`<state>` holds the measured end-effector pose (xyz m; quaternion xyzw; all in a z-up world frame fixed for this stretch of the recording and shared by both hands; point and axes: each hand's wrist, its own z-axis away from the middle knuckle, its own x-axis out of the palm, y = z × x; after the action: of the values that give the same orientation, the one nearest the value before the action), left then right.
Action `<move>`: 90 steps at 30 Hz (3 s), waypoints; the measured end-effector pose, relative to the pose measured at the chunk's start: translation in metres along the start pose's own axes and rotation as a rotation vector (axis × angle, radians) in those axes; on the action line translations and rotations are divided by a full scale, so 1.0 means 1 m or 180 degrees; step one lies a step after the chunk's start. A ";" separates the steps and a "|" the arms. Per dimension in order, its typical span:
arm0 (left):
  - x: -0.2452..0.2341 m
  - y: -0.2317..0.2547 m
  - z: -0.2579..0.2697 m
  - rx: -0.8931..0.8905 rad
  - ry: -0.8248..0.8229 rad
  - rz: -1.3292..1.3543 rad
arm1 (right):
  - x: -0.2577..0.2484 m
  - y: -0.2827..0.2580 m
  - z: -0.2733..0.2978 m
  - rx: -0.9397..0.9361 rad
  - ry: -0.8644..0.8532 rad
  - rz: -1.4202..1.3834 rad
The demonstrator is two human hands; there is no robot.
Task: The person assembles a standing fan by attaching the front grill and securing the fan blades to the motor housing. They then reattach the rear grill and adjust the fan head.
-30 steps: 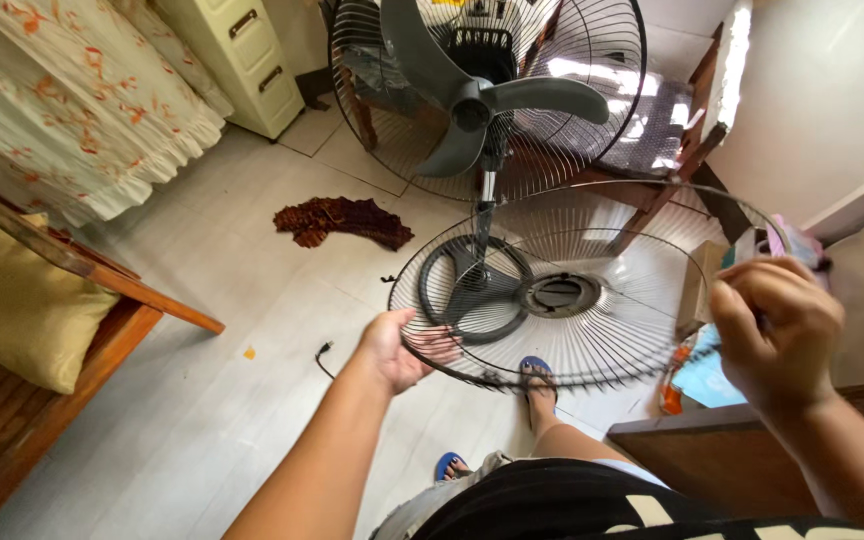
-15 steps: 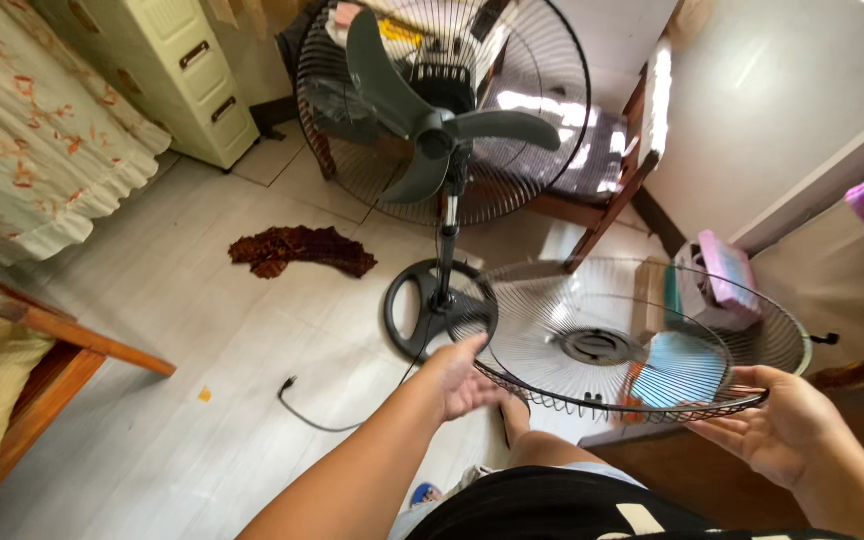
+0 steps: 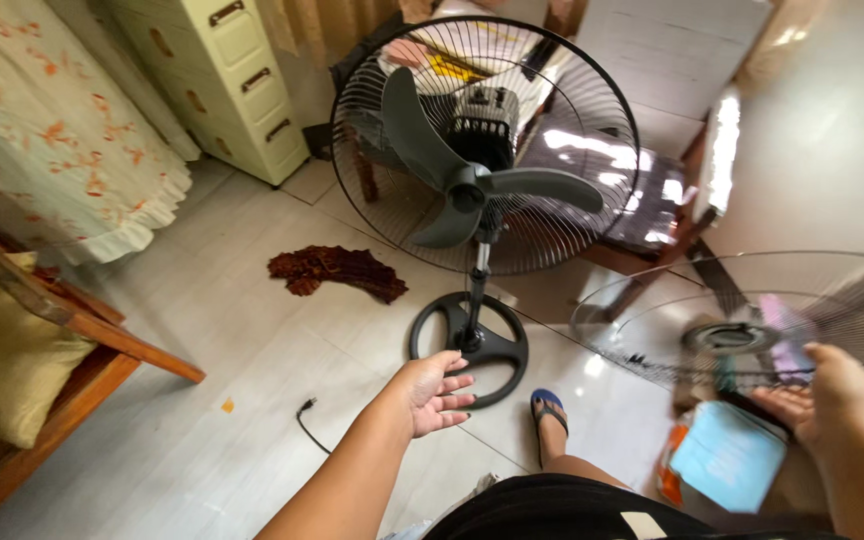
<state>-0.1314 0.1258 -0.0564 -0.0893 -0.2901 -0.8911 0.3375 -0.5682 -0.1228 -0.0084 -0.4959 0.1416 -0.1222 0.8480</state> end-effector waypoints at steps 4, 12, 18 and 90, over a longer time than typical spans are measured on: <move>0.000 0.035 -0.022 0.0143 0.0334 0.0243 | 0.052 -0.031 -0.106 -0.0104 -0.0050 0.0321; 0.035 0.120 -0.051 0.0529 0.0995 0.0932 | 0.191 -0.154 -0.230 -0.0411 -0.0597 0.0526; 0.069 0.141 -0.065 0.0666 0.1215 0.1311 | 0.302 -0.235 -0.258 -0.0305 -0.1257 0.0546; 0.090 0.190 -0.108 0.1352 0.0580 -0.0035 | 0.417 -0.262 0.083 -0.4500 -0.2800 0.2857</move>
<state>-0.0708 -0.1008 -0.0260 0.0661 -0.4399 -0.8162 0.3686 -0.1680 -0.3267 0.2102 -0.7958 0.0279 0.5276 0.2960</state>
